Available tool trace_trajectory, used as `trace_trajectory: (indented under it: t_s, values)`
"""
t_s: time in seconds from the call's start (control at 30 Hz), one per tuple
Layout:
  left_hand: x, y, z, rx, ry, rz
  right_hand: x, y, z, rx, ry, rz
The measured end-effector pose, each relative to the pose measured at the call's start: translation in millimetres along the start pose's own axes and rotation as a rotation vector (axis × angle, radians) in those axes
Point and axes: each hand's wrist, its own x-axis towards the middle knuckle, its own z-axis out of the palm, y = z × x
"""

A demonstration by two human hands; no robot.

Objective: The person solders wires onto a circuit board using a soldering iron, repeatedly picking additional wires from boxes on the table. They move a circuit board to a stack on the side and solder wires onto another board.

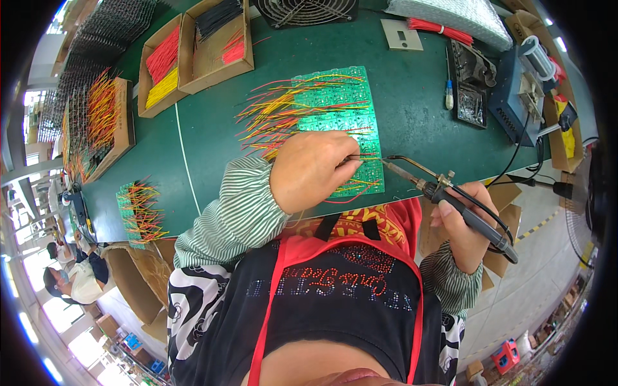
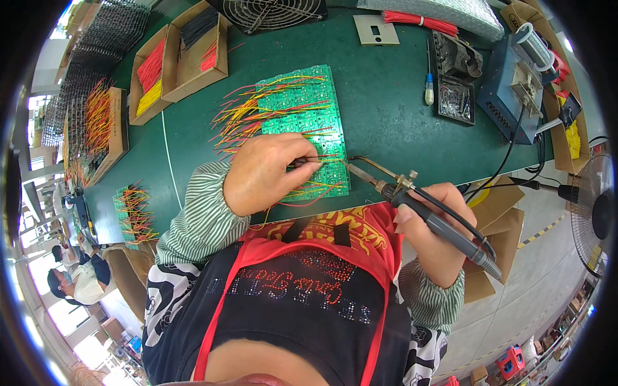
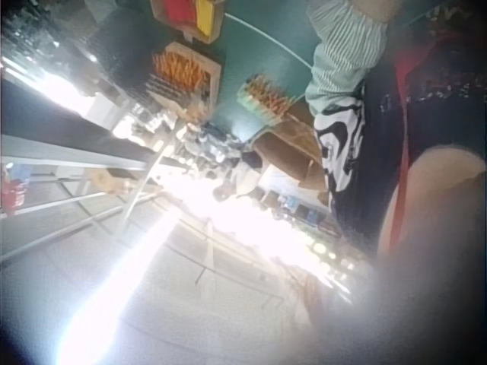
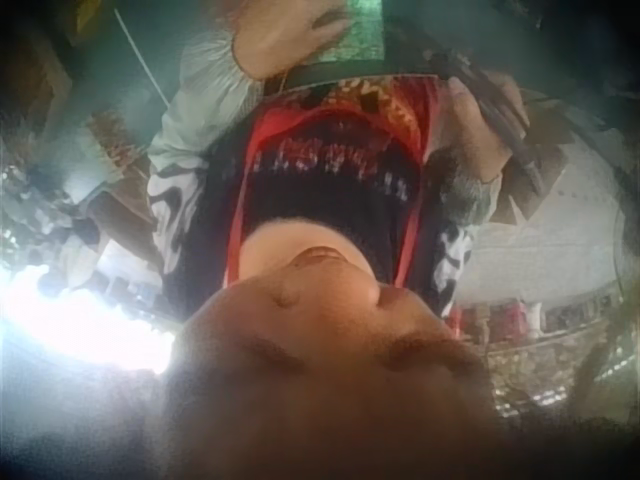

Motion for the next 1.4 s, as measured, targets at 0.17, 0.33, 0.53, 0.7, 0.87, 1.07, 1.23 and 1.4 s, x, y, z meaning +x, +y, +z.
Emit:
trace_trajectory:
  t_s: [0.17, 0.33, 0.53, 0.7, 0.87, 1.07, 1.23, 1.4]
  values:
    - [-1.1, 0.2, -0.5, -0.007, 0.008, -0.012, -4.7, -2.0, -4.8, -0.009, -0.029, -0.028]
    - [-14.4, -7.4, -9.2, -0.015, 0.076, 0.025, -11.1, 4.0, -10.5, -0.064, -0.002, -0.05]
    - [-59.0, -15.8, -44.8, 0.249, 0.223, -0.142, -17.5, 2.3, -9.0, -0.066, 0.004, -0.058]
    - [-76.4, 12.5, -31.7, 0.014, 0.081, -0.053, -23.4, -1.7, -2.8, -0.029, -0.03, -0.074]
    - [-78.4, 15.1, 0.0, 0.158, 0.116, -0.014, -31.4, 2.6, -7.8, -0.129, -0.074, -0.128]
    - [-76.7, -1.3, 2.3, 0.137, 0.234, -0.046, -40.9, 6.9, 1.7, -0.151, -0.122, -0.087]
    - [-75.0, -1.8, -10.3, -0.171, 0.037, -0.262, -40.0, 4.9, 15.1, -0.133, -0.258, -0.078]
    - [-75.3, -9.9, -11.1, -0.147, 0.003, -0.217, -33.7, 11.5, 30.3, -0.229, -0.269, -0.196]
